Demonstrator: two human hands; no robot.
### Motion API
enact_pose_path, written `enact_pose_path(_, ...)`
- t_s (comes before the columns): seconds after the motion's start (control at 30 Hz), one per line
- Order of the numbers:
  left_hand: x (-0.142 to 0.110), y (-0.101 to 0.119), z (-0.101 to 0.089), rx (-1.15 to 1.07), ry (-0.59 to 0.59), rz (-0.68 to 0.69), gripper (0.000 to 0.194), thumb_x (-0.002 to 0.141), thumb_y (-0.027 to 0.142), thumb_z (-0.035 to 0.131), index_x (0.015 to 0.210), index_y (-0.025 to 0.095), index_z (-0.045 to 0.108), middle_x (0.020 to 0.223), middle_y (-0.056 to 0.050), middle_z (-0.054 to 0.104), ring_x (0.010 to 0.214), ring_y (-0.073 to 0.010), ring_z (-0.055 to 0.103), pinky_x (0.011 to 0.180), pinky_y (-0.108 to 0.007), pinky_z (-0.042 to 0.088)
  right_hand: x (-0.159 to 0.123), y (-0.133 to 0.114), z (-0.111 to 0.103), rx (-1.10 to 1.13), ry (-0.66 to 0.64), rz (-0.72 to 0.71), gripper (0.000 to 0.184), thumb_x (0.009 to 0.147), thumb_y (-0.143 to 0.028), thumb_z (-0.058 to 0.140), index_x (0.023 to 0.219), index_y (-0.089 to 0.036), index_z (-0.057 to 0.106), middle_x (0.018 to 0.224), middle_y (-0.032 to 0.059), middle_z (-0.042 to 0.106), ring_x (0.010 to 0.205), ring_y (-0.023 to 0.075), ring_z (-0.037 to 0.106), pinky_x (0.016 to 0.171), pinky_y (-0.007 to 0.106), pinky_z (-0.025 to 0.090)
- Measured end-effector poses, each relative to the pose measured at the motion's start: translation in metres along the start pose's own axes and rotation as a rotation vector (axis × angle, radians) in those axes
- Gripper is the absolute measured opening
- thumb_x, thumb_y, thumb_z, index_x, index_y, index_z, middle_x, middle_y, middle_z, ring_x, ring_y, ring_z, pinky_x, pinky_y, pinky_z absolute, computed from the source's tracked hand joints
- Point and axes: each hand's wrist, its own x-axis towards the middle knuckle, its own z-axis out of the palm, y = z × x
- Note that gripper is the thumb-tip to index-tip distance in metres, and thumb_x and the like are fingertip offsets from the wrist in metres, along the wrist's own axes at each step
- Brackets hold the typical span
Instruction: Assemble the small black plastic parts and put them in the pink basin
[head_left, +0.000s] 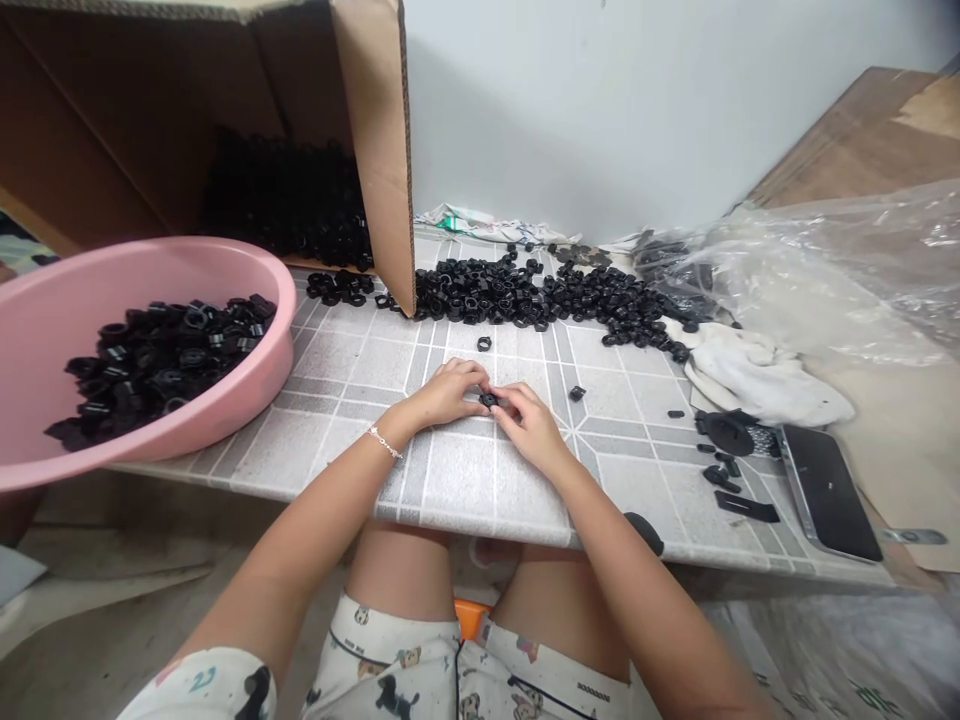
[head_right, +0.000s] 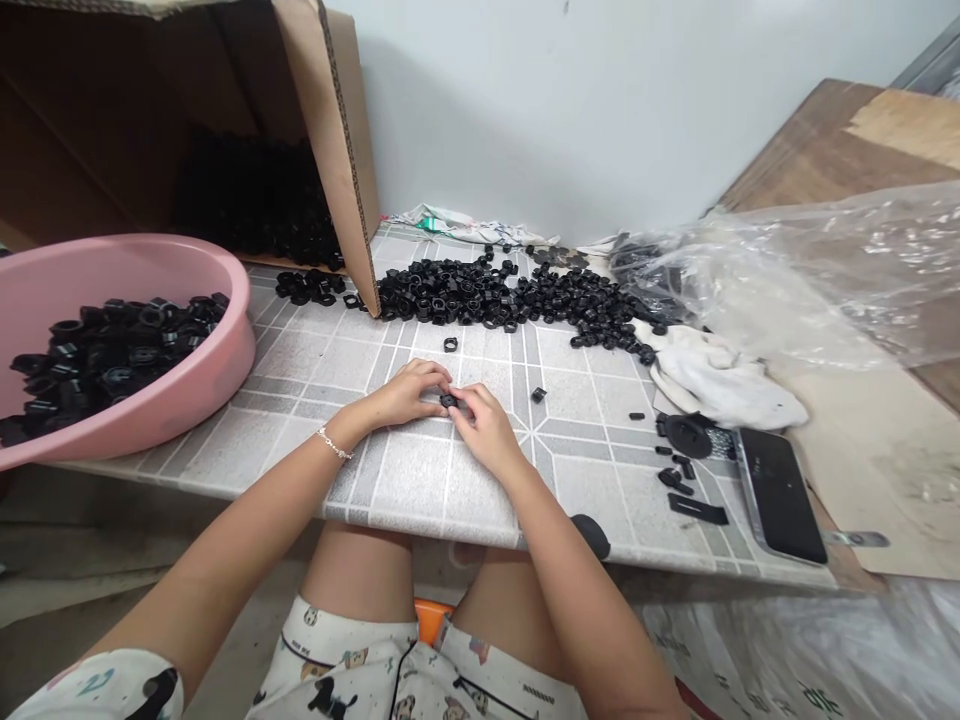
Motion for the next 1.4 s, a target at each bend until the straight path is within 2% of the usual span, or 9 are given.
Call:
enact_pose_path(0.17,0.0,0.001,0.004,0.011,0.024,-0.025,0.021,0.076,0.033,0.07,0.092,0.021,0.064,0.11,-0.004,0.06,0.11,-0.0252,0.047,0.098,-0.041,0.035,0.003,0.002,0.001,-0.023,0.038,0.043,0.007,0.082,-0.026,0.057,0.084,-0.02,0.058,0.081,0.0017,0.052,0.068,0.0153,0.05,0.068,0.031,0.044)
enact_pose_path(0.4,0.003,0.001,0.011,-0.027,0.12,-0.017,0.022,0.074,0.034,0.072,0.081,0.018,0.059,0.09,-0.005,0.06,0.1,-0.0239,0.051,0.089,-0.038,0.041,0.007,0.001,0.011,-0.047,0.144,0.166,0.015,0.079,-0.029,0.057,0.07,-0.022,0.048,0.073,0.0005,0.051,0.068,0.0168,0.05,0.068,0.032,0.044)
enact_pose_path(0.53,0.004,0.002,0.012,-0.07,0.156,-0.001,0.018,0.074,0.027,0.072,0.08,0.018,0.059,0.089,-0.005,0.061,0.097,-0.0229,0.054,0.088,-0.038,0.043,0.006,0.0,0.01,-0.032,0.144,0.142,0.009,0.08,-0.029,0.057,0.081,-0.02,0.055,0.079,0.0022,0.053,0.068,0.0169,0.052,0.071,0.034,0.046)
enact_pose_path(0.63,0.003,0.003,0.01,-0.124,0.178,0.039,0.018,0.076,0.029,0.071,0.084,0.018,0.059,0.098,-0.006,0.062,0.103,-0.0226,0.053,0.094,-0.039,0.041,0.007,-0.002,0.005,0.003,0.113,0.104,0.022,0.081,-0.03,0.056,0.1,-0.02,0.061,0.089,0.005,0.057,0.068,0.0169,0.054,0.073,0.037,0.049)
enact_pose_path(0.77,0.002,0.01,0.004,-0.403,0.21,-0.022,0.025,0.078,0.035,0.068,0.093,0.018,0.058,0.101,-0.005,0.061,0.096,-0.0185,0.058,0.089,-0.036,0.046,0.006,-0.005,0.0,0.27,0.148,0.177,0.027,0.083,-0.04,0.058,0.101,-0.021,0.062,0.093,0.0065,0.064,0.076,0.0199,0.062,0.075,0.038,0.052)
enact_pose_path(0.9,0.004,0.021,0.0,-0.76,0.118,-0.165,0.035,0.081,0.044,0.063,0.1,0.016,0.057,0.096,-0.005,0.062,0.078,-0.0133,0.061,0.076,-0.032,0.05,0.005,-0.009,0.0,0.398,0.167,0.224,0.03,0.084,-0.047,0.056,0.099,-0.022,0.058,0.088,0.0052,0.067,0.074,0.0203,0.065,0.073,0.037,0.054)
enact_pose_path(1.07,0.006,0.026,0.006,-1.021,0.02,-0.275,0.044,0.074,0.05,0.07,0.094,0.013,0.056,0.085,-0.003,0.062,0.072,-0.0112,0.063,0.075,-0.031,0.054,0.002,-0.013,-0.003,-0.084,0.159,0.055,0.025,0.092,-0.042,0.043,0.1,-0.021,0.054,0.091,0.0076,0.062,0.079,0.0209,0.06,0.076,0.036,0.048)
enact_pose_path(1.2,0.006,0.027,0.009,-1.073,-0.04,-0.339,0.047,0.073,0.053,0.069,0.09,0.013,0.053,0.077,-0.002,0.062,0.069,-0.0117,0.064,0.072,-0.031,0.054,0.0,-0.015,-0.006,-0.279,0.055,0.089,0.025,0.095,-0.04,0.031,0.09,-0.022,0.048,0.074,0.004,0.057,0.069,0.0214,0.056,0.065,0.032,0.041)
enact_pose_path(1.4,0.003,0.04,0.006,-1.066,-0.066,-0.281,0.041,0.081,0.052,0.062,0.088,0.015,0.049,0.078,-0.001,0.058,0.072,-0.0107,0.061,0.073,-0.029,0.051,0.0,-0.013,-0.006,-0.023,0.054,0.12,0.026,0.096,-0.043,0.029,0.081,-0.024,0.04,0.067,-0.0011,0.052,0.063,0.0177,0.053,0.061,0.028,0.038)
